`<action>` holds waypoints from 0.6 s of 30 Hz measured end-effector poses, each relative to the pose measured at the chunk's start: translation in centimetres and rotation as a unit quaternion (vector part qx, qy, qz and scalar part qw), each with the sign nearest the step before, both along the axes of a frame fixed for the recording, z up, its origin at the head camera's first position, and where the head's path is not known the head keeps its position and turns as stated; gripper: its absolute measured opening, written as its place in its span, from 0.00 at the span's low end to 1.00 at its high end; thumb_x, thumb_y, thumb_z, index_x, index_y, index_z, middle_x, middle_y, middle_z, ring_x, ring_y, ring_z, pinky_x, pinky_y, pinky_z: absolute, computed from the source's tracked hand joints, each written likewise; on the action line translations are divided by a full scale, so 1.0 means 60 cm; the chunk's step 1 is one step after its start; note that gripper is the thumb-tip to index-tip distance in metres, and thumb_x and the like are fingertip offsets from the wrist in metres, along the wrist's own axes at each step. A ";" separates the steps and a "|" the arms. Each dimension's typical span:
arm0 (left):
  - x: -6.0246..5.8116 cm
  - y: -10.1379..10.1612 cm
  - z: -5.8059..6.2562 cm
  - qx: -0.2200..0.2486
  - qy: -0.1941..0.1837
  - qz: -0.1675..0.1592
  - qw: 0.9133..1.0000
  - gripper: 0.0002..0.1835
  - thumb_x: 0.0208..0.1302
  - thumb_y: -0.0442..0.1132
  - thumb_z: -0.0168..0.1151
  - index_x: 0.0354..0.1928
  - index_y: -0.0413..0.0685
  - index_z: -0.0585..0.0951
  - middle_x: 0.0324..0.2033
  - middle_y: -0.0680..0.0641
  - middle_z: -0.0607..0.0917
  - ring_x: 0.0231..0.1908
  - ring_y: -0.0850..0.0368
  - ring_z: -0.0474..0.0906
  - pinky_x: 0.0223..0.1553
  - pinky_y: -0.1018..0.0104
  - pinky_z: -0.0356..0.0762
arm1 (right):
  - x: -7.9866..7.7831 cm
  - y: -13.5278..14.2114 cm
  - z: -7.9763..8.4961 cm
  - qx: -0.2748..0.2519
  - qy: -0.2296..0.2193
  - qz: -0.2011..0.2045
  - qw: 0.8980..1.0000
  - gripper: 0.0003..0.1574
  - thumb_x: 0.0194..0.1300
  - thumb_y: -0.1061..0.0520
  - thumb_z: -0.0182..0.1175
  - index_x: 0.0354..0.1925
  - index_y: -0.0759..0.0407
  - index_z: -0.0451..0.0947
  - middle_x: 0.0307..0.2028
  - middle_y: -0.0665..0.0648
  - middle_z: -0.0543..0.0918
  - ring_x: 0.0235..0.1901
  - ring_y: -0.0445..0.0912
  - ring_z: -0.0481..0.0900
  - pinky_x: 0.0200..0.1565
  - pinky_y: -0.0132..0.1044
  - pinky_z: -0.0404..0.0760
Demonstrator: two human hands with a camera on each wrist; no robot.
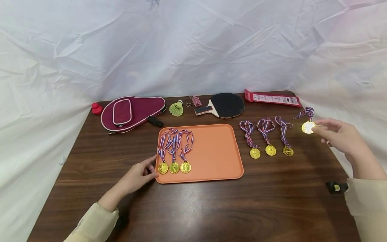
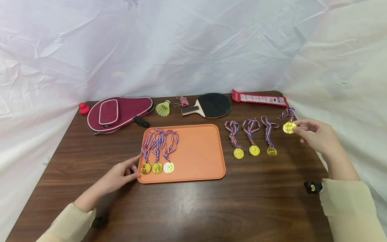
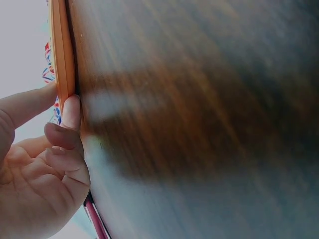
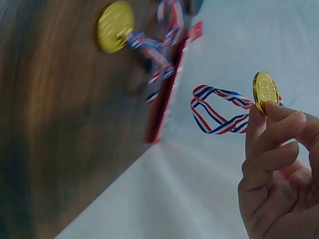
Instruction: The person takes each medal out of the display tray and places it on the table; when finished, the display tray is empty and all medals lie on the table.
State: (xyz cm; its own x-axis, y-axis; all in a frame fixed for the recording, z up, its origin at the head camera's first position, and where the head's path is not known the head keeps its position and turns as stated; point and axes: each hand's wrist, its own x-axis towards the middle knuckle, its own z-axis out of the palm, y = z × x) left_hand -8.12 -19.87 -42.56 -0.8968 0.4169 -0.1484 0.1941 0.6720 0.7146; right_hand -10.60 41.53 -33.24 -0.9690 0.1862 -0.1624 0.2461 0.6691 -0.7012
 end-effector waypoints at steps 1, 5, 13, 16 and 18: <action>0.000 0.000 0.001 0.000 -0.001 0.000 1.000 0.34 0.57 0.40 0.62 0.64 0.42 0.61 0.27 0.53 0.75 0.20 0.61 0.68 0.21 0.70 0.66 | -0.003 0.007 -0.004 -0.003 -0.004 0.002 1.000 0.27 0.57 0.40 0.57 0.50 0.51 0.69 0.27 0.35 0.76 0.21 0.41 0.74 0.24 0.35 0.72; 0.000 0.002 0.005 -0.001 -0.004 -0.001 1.000 0.34 0.57 0.39 0.62 0.64 0.41 0.61 0.27 0.53 0.75 0.20 0.61 0.68 0.21 0.70 0.66 | -0.017 0.024 -0.018 0.006 -0.013 0.009 1.000 0.28 0.57 0.39 0.56 0.50 0.53 0.69 0.26 0.33 0.75 0.22 0.40 0.74 0.25 0.35 0.72; 0.000 0.001 0.006 -0.004 -0.006 0.001 1.000 0.34 0.57 0.39 0.62 0.64 0.42 0.61 0.27 0.53 0.75 0.20 0.60 0.68 0.21 0.69 0.66 | -0.050 0.043 -0.032 -0.010 -0.016 -0.002 1.000 0.18 0.58 0.40 0.57 0.44 0.45 0.72 0.24 0.33 0.75 0.23 0.37 0.75 0.26 0.34 0.73; -0.001 0.001 0.005 -0.005 -0.006 0.003 1.000 0.34 0.57 0.40 0.62 0.64 0.42 0.61 0.27 0.53 0.75 0.20 0.60 0.68 0.22 0.69 0.66 | -0.055 0.054 -0.040 -0.011 -0.030 -0.003 0.999 0.14 0.57 0.40 0.57 0.41 0.41 0.72 0.23 0.34 0.76 0.23 0.37 0.75 0.27 0.34 0.74; 0.000 0.001 0.004 -0.005 -0.009 0.004 1.000 0.34 0.57 0.40 0.62 0.64 0.43 0.61 0.27 0.53 0.75 0.20 0.60 0.68 0.21 0.69 0.66 | -0.055 0.063 -0.047 -0.020 -0.045 -0.006 0.999 0.09 0.57 0.41 0.58 0.37 0.36 0.72 0.23 0.36 0.76 0.22 0.37 0.75 0.26 0.34 0.74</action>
State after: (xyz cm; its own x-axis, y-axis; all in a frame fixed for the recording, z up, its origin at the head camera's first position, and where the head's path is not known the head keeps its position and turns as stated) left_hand -8.14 -19.82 -42.35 -0.8973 0.4074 -0.1698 0.1748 0.6813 0.7109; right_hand -13.88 45.32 -36.09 -0.9479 0.1888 -0.2567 0.3171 0.6379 -0.7018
